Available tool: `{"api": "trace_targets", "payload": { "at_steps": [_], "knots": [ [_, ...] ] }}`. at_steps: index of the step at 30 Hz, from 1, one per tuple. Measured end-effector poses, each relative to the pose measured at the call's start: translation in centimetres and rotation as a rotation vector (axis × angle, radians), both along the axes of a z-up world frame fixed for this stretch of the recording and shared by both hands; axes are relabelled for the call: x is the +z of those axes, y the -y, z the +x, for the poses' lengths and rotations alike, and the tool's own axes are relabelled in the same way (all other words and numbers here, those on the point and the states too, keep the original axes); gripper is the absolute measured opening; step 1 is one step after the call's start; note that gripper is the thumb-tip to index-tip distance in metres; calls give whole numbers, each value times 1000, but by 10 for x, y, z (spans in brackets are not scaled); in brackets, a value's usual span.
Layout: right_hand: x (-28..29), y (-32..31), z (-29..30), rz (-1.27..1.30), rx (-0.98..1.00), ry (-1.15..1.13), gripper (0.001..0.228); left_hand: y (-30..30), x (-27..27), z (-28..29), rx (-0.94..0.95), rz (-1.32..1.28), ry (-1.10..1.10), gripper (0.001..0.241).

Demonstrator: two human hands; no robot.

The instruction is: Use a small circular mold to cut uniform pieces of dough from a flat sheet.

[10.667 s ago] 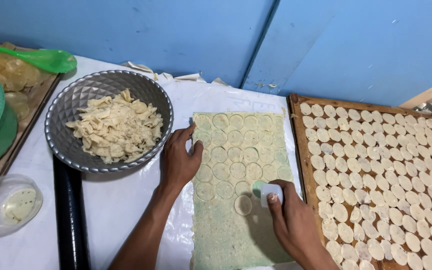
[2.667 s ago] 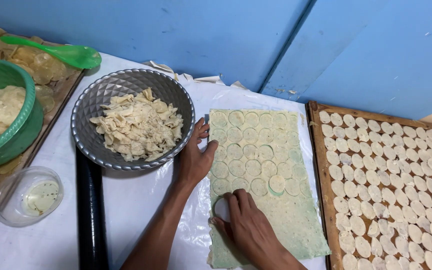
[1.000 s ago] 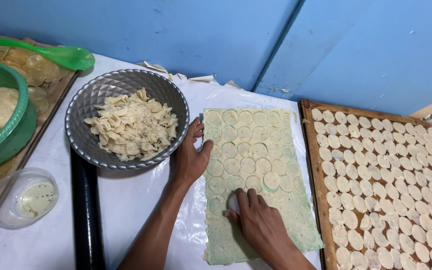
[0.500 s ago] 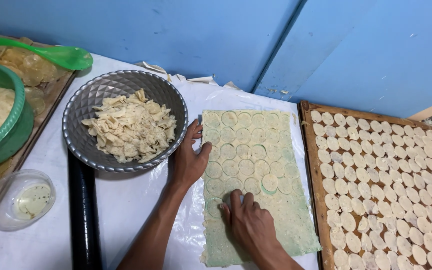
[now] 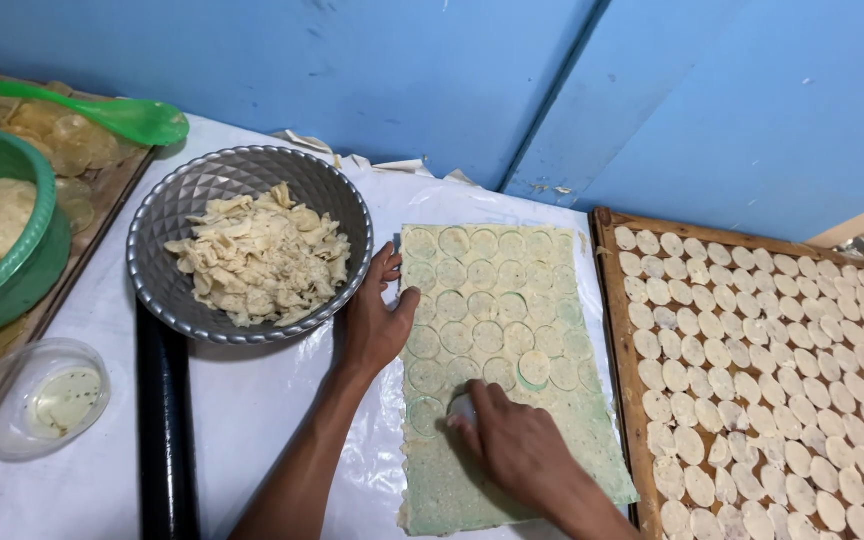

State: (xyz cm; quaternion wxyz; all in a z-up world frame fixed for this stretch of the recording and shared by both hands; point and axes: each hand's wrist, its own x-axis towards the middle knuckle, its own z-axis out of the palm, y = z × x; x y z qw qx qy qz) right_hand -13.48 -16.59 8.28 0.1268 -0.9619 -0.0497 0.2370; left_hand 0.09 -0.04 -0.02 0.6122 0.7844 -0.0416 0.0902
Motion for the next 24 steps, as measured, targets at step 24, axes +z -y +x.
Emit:
{"api": "trace_targets", "payload": {
  "at_steps": [24],
  "knots": [
    [-79,28,-19,-408,-96,553,45,6,-14,7,19,34,72,69]
  ]
}}
